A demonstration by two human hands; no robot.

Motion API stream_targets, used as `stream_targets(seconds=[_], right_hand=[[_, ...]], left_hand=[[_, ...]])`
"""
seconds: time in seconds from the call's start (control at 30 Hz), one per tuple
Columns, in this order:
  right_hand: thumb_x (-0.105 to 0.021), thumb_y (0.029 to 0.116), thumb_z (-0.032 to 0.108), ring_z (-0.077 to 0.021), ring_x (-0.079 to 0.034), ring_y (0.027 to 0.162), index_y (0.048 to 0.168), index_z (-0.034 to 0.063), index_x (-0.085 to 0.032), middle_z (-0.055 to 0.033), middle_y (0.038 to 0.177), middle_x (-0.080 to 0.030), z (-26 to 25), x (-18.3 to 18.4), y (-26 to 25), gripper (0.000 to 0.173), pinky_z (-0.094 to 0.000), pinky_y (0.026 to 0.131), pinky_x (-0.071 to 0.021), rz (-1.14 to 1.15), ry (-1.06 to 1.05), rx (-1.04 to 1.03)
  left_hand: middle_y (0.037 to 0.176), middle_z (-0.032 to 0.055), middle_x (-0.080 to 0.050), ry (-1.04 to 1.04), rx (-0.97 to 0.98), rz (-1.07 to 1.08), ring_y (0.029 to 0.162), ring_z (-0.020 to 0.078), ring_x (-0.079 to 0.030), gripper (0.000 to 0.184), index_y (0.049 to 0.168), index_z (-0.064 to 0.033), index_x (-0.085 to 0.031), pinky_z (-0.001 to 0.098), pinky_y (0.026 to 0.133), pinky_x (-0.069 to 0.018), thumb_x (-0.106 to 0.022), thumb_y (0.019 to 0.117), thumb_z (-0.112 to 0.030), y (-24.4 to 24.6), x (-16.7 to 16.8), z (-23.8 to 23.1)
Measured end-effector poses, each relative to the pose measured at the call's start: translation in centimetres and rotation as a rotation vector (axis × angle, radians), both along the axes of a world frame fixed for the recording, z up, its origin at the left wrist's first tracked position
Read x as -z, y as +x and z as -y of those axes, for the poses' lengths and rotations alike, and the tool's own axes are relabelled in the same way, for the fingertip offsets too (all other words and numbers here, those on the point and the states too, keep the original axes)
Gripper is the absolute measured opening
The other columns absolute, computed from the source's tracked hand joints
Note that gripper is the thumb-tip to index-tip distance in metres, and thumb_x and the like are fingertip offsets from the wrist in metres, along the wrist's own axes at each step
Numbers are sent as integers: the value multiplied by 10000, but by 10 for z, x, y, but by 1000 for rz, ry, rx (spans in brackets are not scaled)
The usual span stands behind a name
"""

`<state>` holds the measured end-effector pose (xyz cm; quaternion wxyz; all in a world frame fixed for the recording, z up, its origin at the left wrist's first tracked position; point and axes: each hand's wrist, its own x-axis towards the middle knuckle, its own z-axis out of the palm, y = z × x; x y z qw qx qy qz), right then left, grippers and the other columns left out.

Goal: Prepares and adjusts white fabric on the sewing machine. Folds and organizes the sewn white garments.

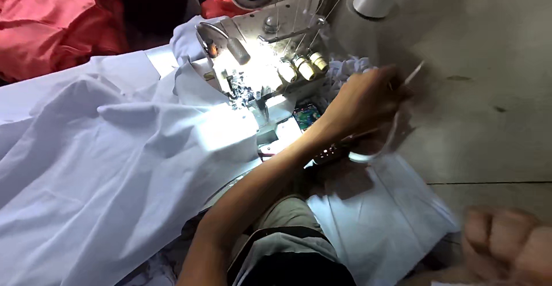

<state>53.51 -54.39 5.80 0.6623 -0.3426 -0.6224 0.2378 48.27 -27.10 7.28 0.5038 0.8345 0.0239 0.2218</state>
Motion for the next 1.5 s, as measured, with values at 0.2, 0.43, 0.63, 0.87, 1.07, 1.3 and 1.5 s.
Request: stream_targets(seconds=[0.2,0.43,0.63,0.87,1.07,1.3,1.5], right_hand=[[-693,971,410,13,-606,690,1076,256,-656,126,814,-647,-37,3,-27,190,-147,616,-499,79,-128,327],[-762,919,372,26,-655,780,1045,187,-689,126,917,-699,-84,31,-51,236,-157,702,-582,82,-405,406],[-750,932,199,-13,-665,745,996,63,-683,30,879,-708,-134,62,-101,165,-170,661,-584,113,-515,300],[-779,913,291,8,-615,689,1057,67,-708,34,881,-714,-160,75,-126,276,-151,599,-525,146,-561,199],[-746,931,163,-30,-675,694,988,43,-746,6,837,-737,-169,85,-133,133,-171,633,-579,-21,-578,226],[-700,961,90,-22,-633,607,970,21,-767,-8,817,-753,-181,103,-134,96,-165,552,-526,-117,-551,316],[-645,1008,232,-3,-671,739,1010,118,-795,43,904,-751,-184,116,-120,189,-192,692,-574,106,-705,340]], left_hand=[[1139,203,-676,249,-297,-297,991,354,-698,426,1334,-10,-567,540,815,-581,-642,1014,-281,-5,14,-1],[1059,67,-668,-535,251,2,904,87,-661,424,1271,54,-569,287,809,-585,-444,1102,-314,-150,63,39],[1018,27,-672,-745,-228,120,876,84,-666,265,1140,16,-617,258,769,-593,-636,1013,-216,-206,96,40],[898,24,-691,-641,-516,195,789,98,-690,94,1023,-12,-636,277,746,-614,-672,974,-85,-240,96,22],[857,15,-756,-213,-707,62,684,106,-720,144,1012,-65,-680,243,624,-624,-746,900,-4,-248,62,-12],[900,-21,-748,65,-637,-76,710,72,-719,117,1019,-86,-689,247,627,-632,-745,921,-56,-236,44,-57],[943,-43,-736,313,-591,-138,768,29,-684,89,1034,-117,-697,218,662,-584,-703,951,-86,-231,42,-70]])
